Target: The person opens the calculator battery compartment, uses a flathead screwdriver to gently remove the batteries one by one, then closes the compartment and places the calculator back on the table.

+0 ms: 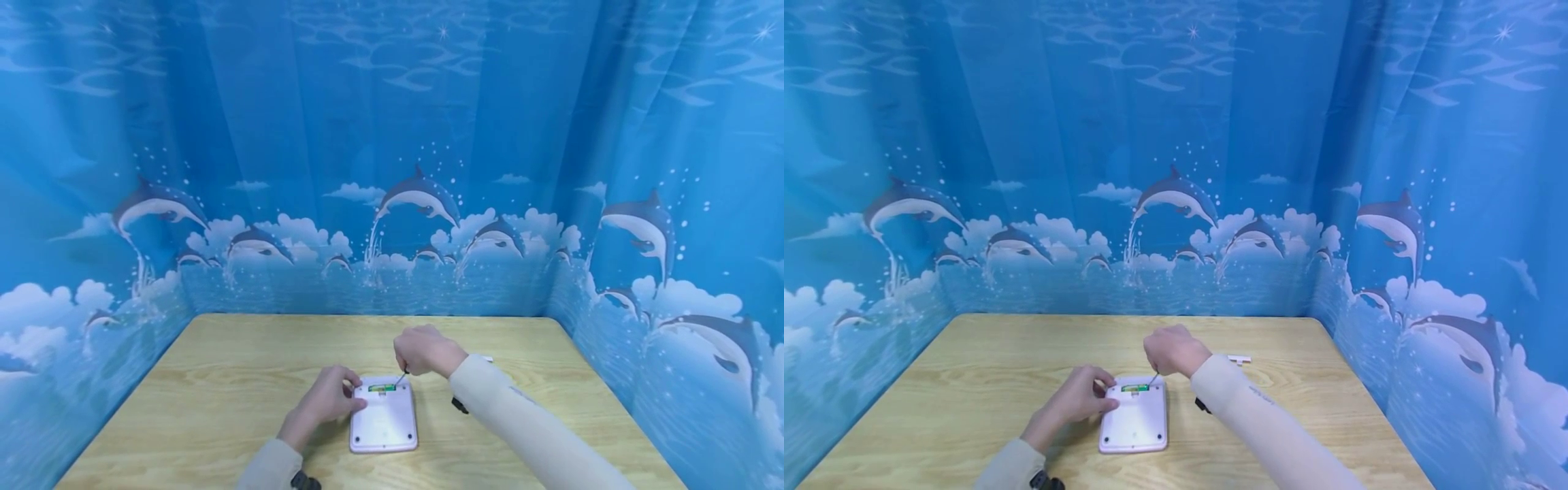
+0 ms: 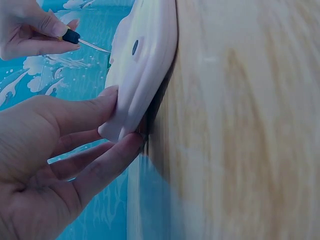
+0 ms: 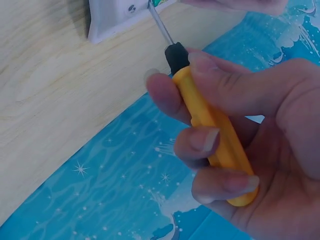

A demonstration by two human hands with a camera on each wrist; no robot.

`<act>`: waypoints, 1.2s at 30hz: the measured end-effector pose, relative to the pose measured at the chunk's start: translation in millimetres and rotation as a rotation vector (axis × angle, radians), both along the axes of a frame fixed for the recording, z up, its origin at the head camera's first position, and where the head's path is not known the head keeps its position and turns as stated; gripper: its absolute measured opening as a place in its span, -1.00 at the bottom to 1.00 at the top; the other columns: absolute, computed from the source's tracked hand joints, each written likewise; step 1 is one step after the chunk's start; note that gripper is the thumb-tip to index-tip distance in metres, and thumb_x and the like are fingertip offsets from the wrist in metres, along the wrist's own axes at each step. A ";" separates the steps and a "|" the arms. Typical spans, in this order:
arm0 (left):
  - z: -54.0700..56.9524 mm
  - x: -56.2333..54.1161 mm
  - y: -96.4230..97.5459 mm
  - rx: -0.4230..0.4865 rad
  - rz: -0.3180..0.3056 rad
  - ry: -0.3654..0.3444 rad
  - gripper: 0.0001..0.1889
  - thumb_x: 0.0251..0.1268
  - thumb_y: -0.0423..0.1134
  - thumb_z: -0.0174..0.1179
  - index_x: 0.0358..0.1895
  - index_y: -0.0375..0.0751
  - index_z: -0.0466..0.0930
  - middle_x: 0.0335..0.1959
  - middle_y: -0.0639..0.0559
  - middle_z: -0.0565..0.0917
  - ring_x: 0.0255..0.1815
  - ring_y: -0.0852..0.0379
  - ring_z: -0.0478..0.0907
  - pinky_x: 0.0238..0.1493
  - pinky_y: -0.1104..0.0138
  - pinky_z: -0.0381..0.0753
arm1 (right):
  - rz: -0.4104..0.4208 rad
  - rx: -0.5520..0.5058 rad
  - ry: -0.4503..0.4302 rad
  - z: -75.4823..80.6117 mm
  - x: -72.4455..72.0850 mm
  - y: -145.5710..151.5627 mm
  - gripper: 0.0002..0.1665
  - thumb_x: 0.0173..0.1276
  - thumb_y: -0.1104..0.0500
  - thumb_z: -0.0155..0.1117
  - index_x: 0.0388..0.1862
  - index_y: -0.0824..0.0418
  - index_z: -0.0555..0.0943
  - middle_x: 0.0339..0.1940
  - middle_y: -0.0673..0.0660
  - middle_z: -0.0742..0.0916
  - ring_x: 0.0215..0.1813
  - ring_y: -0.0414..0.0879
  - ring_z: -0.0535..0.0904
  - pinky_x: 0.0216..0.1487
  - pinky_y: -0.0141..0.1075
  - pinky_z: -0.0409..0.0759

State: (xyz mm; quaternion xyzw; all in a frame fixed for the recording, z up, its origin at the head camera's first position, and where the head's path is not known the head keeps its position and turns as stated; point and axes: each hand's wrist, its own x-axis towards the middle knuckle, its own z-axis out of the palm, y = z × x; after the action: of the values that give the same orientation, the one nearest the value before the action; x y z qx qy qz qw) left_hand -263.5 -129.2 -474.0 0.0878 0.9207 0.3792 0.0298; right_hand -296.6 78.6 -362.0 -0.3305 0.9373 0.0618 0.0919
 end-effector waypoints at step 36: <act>-1.1 2.3 -0.7 0.024 -0.018 0.050 -0.61 -0.02 -0.28 0.60 -0.08 -0.29 0.74 -0.09 -0.17 0.76 -0.20 0.06 0.72 -0.12 0.17 0.80 | 0.020 0.070 0.044 -9.8 -9.8 -6.1 -0.57 0.33 0.39 0.30 -0.70 0.03 0.62 -0.74 -0.16 0.48 -0.61 -0.28 0.26 -0.57 -0.44 0.27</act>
State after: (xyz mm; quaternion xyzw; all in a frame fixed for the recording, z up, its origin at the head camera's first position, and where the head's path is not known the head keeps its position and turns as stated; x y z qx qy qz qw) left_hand -261.2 -129.9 -475.1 0.1061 0.9157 0.3875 0.0090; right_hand -306.4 72.5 -371.8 -0.3351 0.9330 0.1026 0.0822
